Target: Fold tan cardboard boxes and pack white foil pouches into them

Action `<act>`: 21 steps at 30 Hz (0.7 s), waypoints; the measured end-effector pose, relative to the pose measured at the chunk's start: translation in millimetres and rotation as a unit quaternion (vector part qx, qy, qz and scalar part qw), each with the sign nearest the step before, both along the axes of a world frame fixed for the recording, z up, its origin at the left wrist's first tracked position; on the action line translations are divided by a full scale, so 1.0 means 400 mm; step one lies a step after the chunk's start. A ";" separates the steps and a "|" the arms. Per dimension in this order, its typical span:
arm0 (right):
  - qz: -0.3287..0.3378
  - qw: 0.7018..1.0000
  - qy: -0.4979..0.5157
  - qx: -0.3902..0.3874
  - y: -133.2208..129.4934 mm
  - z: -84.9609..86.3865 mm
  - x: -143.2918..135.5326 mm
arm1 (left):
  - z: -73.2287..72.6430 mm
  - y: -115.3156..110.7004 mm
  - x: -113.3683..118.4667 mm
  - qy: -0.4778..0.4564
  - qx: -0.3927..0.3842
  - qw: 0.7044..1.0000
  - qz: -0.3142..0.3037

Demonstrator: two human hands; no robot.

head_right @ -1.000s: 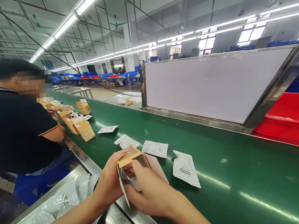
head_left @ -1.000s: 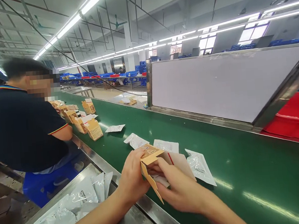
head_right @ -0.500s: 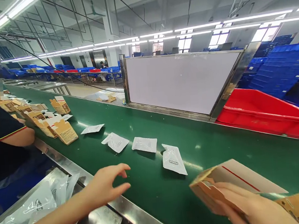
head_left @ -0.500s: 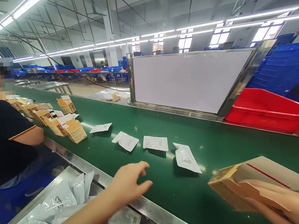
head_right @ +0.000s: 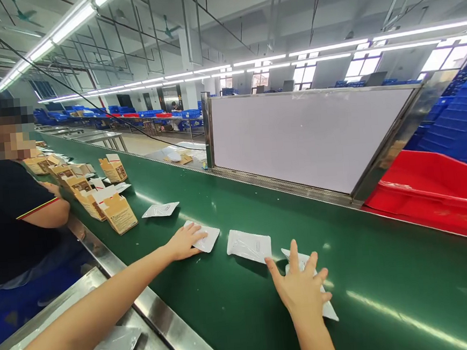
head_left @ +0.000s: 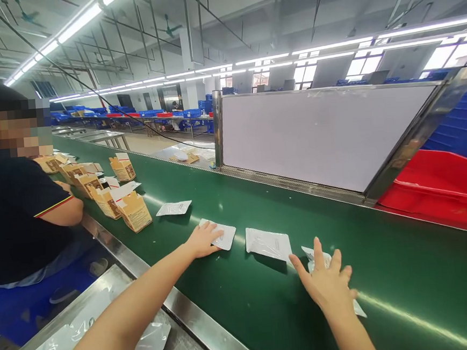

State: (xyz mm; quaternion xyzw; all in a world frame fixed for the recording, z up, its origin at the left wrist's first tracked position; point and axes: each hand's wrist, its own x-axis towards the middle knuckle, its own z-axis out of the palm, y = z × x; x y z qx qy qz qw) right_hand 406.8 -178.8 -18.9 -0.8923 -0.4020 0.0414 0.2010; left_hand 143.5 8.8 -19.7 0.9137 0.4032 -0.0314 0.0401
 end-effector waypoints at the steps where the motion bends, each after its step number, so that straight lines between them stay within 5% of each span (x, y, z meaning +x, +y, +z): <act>1: -0.035 0.999 0.034 -0.022 0.045 -0.026 -0.009 | -0.010 -0.001 0.004 -0.001 0.006 1.000 -0.004; 5: 0.005 0.999 0.027 -0.046 0.183 -0.095 -0.027 | -0.029 -0.016 0.029 0.001 0.016 1.000 -0.010; 9: 0.097 0.993 -0.009 -0.062 0.265 -0.101 -0.043 | -0.028 -0.033 0.089 0.003 0.003 1.000 0.017; 15: 0.174 0.983 -0.057 -0.003 0.283 -0.119 -0.062 | -0.018 -0.053 0.181 -0.038 -0.065 0.993 0.092; 21: 0.196 0.981 0.005 0.013 0.283 -0.140 0.024 | 0.073 -0.068 0.171 -0.190 -0.140 0.940 0.248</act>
